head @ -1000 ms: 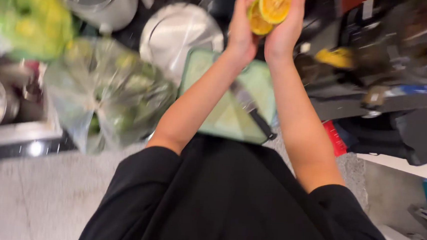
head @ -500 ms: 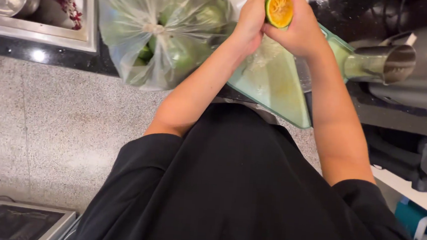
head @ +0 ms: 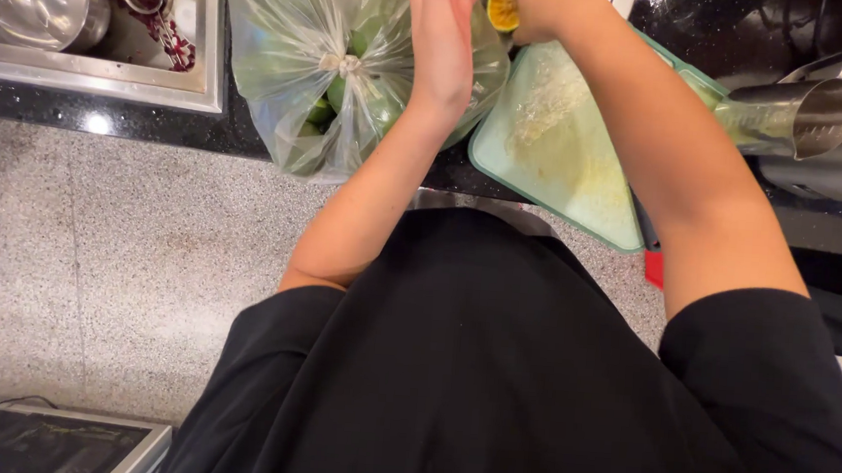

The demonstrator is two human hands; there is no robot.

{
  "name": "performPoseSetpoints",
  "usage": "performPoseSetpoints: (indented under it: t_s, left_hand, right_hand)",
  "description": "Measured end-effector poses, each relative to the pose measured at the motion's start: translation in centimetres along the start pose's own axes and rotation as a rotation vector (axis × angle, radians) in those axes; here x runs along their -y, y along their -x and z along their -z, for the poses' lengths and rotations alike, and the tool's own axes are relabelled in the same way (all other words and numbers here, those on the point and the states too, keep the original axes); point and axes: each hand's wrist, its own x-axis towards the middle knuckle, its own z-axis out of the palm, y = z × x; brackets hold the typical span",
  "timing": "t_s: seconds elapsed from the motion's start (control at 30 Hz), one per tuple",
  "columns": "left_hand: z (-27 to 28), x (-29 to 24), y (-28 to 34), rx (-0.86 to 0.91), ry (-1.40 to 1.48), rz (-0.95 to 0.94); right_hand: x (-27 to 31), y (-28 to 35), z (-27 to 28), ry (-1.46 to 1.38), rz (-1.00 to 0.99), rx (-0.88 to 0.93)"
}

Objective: Preparing a beverage by cutting fruit, extracting juice, measuring ingredients, and mixing them in a shaker.

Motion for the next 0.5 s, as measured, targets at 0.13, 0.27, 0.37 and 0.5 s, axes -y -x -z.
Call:
performPoseSetpoints:
  t_s: [0.13, 0.27, 0.37, 0.5]
  left_hand:
    - [0.2, -1.9, 1.4, 0.015, -0.040, 0.006]
    - [-0.3, -3.5, 2.8, 0.053, -0.086, -0.011]
    - [-2.4, -6.9, 4.3, 0.075, -0.134, -0.010]
    - [-3.3, -10.6, 6.5, 0.179, -0.243, -0.004]
  right_hand:
    - [3.2, 0.1, 1.8, 0.061, 0.051, 0.135]
    - [1.4, 1.2, -0.9, 0.067, 0.071, 0.135]
    - [2.7, 5.5, 1.0, -0.029, 0.032, 0.036]
    - [7.3, 13.1, 6.0, -0.277, 0.192, -0.412]
